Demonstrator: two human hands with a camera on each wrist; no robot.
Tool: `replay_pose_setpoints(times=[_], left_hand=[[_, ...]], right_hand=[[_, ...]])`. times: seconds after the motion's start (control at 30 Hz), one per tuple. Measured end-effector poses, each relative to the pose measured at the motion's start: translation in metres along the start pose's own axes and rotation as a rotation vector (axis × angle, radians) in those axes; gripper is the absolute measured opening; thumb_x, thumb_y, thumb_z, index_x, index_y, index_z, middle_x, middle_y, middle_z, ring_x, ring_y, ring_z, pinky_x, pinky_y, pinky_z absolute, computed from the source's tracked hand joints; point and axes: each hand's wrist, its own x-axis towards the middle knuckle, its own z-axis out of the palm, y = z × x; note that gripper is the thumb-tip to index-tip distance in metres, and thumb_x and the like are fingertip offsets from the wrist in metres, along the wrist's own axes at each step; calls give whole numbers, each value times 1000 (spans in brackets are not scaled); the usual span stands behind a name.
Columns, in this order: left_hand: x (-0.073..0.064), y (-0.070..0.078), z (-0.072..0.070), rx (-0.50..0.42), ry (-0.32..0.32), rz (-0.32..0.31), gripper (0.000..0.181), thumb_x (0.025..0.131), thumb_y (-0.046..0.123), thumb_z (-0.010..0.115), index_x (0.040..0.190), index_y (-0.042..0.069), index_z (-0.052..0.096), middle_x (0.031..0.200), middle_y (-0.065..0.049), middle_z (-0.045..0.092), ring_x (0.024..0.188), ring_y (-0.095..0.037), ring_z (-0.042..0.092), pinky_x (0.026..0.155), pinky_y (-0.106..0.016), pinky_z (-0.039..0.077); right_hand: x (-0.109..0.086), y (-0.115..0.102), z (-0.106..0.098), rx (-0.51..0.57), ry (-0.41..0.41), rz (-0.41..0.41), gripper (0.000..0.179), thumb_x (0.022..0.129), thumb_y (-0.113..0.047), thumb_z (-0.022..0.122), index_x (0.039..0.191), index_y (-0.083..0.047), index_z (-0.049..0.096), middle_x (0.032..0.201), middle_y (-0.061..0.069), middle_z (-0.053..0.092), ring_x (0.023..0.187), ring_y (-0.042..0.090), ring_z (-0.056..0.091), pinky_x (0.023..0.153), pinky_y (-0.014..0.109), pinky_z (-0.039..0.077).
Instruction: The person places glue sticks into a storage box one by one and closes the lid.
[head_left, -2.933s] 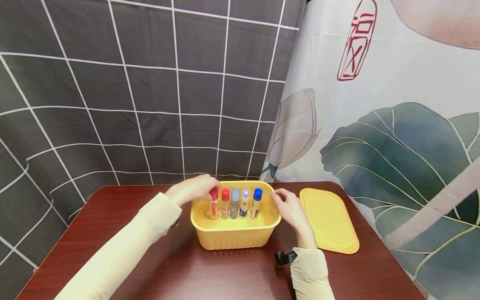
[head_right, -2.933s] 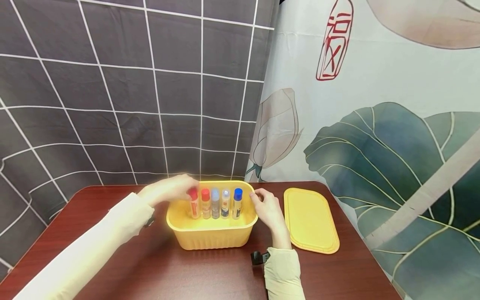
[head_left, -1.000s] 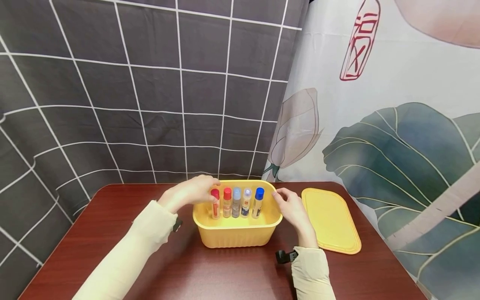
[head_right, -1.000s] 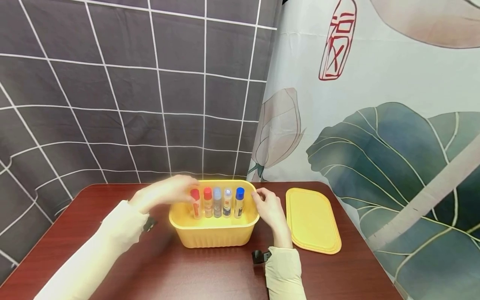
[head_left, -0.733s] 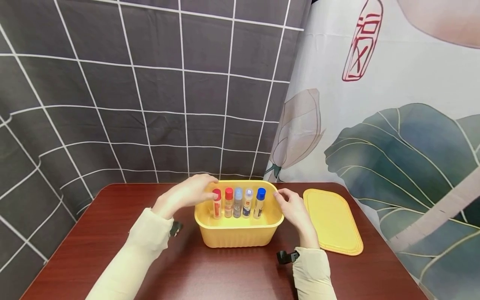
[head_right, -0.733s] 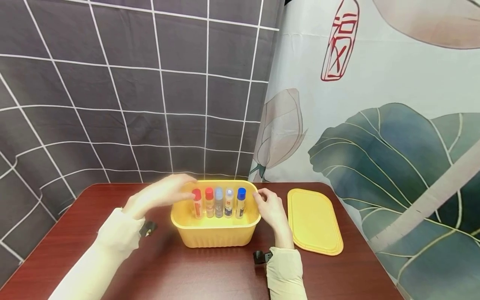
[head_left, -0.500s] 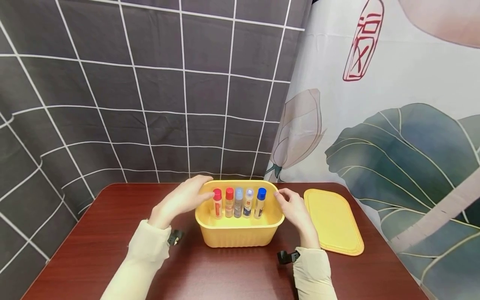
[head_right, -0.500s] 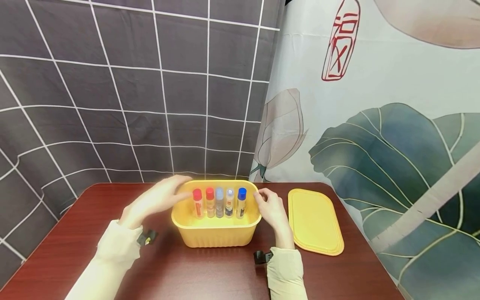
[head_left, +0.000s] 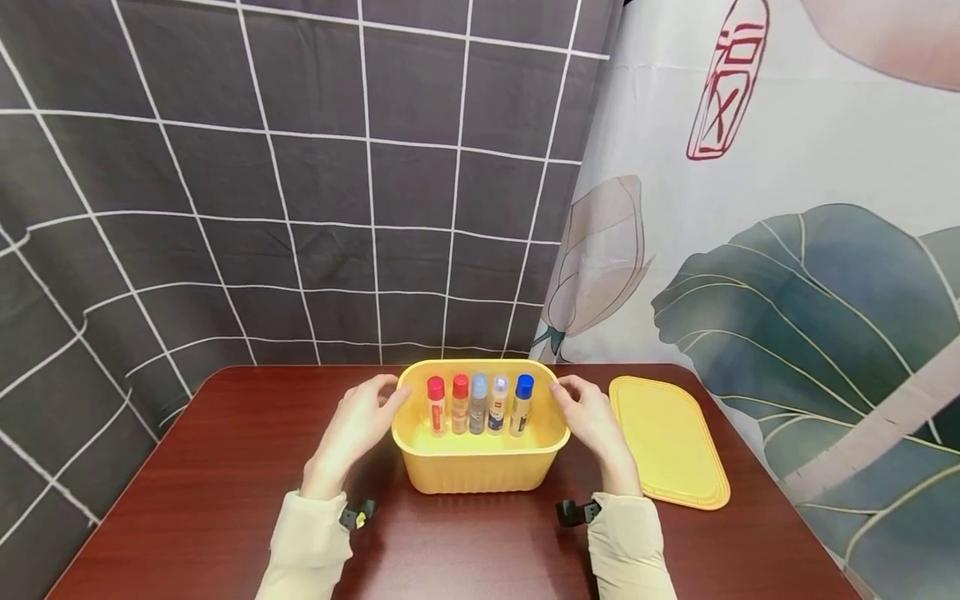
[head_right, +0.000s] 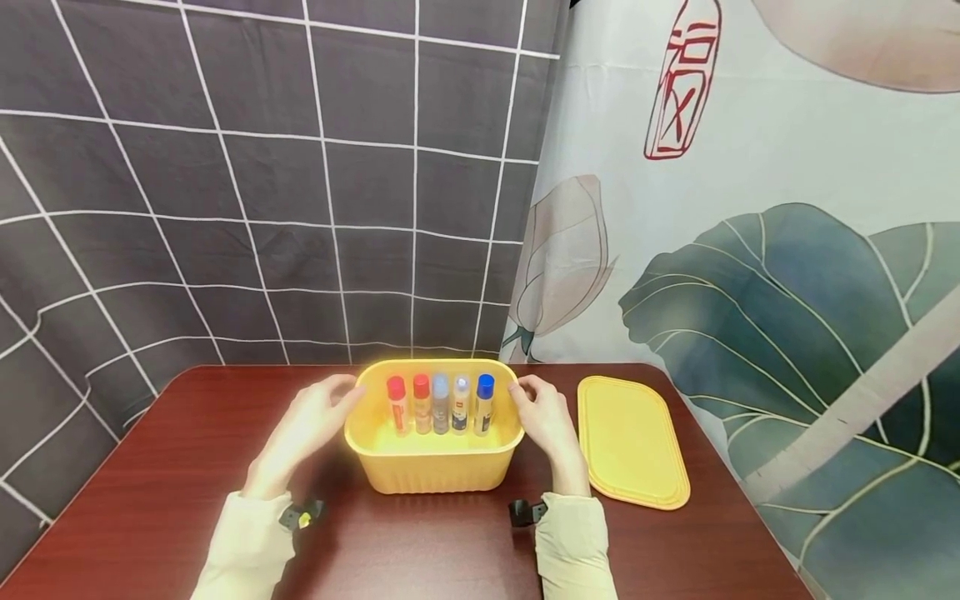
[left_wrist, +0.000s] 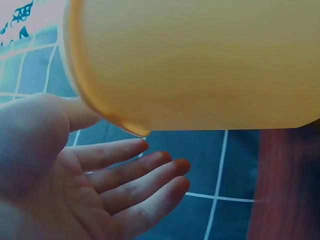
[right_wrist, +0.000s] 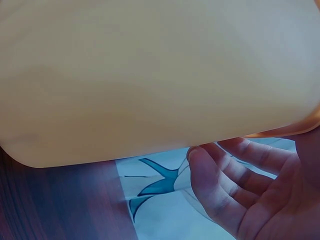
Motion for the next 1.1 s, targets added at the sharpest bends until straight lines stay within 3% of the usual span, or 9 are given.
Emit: replay_pose_setpoints(times=[0.23,0.5,0.73,1.1], left_hand=[[-1,-1,6,1,38,-80,35,85,37,54,101,8,61,89,-6,63,76,-19,59,71,-37,48],[1,-2,10,-8,93,-115,26,84,36,55,87,11,63,75,-3,62,64,-17,55,63,-32,47],[4,-4,19,-44,120,-139,24,84,36,56,84,13,61,76,-4,62,64,-17,57,61,-31,50],[1,-6,19,-53,160,-134,23,83,35,57,82,12,61,78,-6,63,66,-18,59,61,-32,50]], right_hand=[[0,1,2,8,-3,2,35,88,-41,47,107,-14,58,101,6,60,84,20,58,75,38,47],[1,1,0,23,-3,-13,36,88,-42,47,107,-14,58,102,6,60,86,20,57,76,39,47],[1,2,-4,7,5,-11,39,88,-44,46,108,-13,58,103,8,59,88,22,57,77,41,46],[-1,2,-7,20,-1,18,60,85,-61,25,108,-16,58,107,6,58,100,25,51,86,47,38]])
